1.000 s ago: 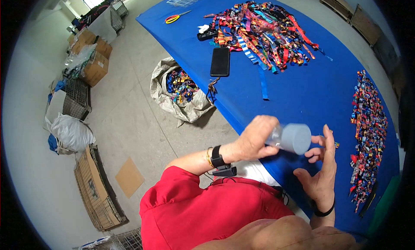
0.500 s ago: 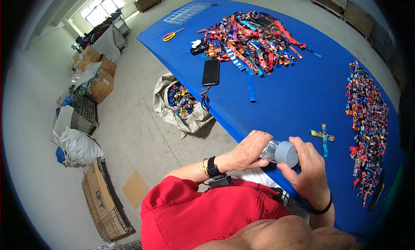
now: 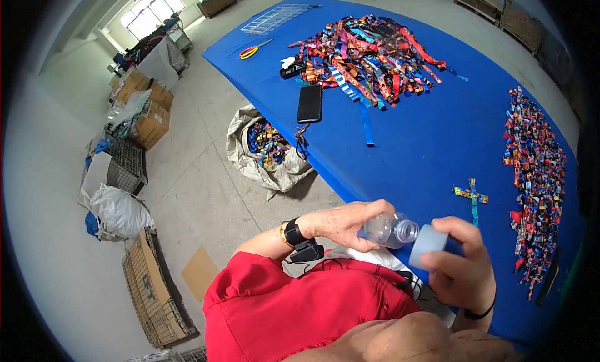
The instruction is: The recorder is weaving together colorful fabric strips on a workspace table.
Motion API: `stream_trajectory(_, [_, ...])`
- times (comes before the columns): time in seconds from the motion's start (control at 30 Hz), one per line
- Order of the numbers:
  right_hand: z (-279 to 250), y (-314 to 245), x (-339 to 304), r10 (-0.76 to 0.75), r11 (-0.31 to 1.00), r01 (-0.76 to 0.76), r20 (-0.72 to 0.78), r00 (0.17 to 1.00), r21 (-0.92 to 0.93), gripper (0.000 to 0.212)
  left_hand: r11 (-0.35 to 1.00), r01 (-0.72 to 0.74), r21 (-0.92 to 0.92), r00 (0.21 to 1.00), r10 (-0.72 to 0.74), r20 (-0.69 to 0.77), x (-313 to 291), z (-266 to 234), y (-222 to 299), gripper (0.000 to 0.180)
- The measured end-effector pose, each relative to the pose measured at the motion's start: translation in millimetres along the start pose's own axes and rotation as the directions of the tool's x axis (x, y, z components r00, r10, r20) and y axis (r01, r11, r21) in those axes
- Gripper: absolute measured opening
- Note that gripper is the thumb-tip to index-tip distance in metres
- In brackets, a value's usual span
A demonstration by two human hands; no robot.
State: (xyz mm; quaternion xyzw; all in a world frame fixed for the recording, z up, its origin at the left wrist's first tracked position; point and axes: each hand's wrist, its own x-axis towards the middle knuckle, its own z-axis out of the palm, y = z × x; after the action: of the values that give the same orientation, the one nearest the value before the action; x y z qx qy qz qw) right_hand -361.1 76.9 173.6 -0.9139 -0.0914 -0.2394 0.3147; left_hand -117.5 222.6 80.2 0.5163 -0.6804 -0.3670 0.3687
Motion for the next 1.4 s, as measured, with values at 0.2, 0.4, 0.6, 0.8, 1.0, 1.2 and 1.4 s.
stream_trajectory(0.2, [5, 8, -2, 0.185, 0.978, -0.204, -0.294, 0.938, -0.034, 0.059, 0.990, -0.105, 0.090, 0.958, 0.125, -0.258, -12, -27, 15, 0.065])
stream_trajectory(0.4, [17, 14, -2, 0.165, 0.973, -0.199, -0.253, 0.953, -0.117, 0.063, 0.759, -0.432, 0.488, 0.679, 0.629, -0.379, -10, -64, 48, 0.071])
stream_trajectory(0.6, [19, 14, -4, 0.174, 0.965, -0.214, -0.238, 0.956, -0.151, 0.060, 0.678, -0.447, 0.584, 0.636, 0.700, -0.325, -14, -69, 92, 0.070])
stream_trajectory(0.8, [19, 9, -6, 0.162, 0.965, -0.203, -0.235, 0.958, -0.164, 0.057, 0.597, -0.413, 0.687, 0.593, 0.749, -0.294, -13, -64, 112, 0.074])
stream_trajectory(1.0, [20, 9, -5, 0.134, 0.975, -0.170, -0.224, 0.965, -0.147, 0.055, 0.525, -0.338, 0.781, 0.580, 0.770, -0.266, -17, -68, 132, 0.069])
stream_trajectory(1.2, [20, 3, -6, 0.118, 0.979, -0.151, -0.224, 0.968, -0.140, 0.055, 0.380, -0.281, 0.881, 0.478, 0.852, -0.214, -24, -70, 153, 0.060])
stream_trajectory(1.4, [23, -4, -10, 0.107, 0.980, -0.143, -0.240, 0.965, -0.140, 0.054, 0.345, -0.288, 0.894, 0.438, 0.877, -0.198, -25, -69, 174, 0.066])
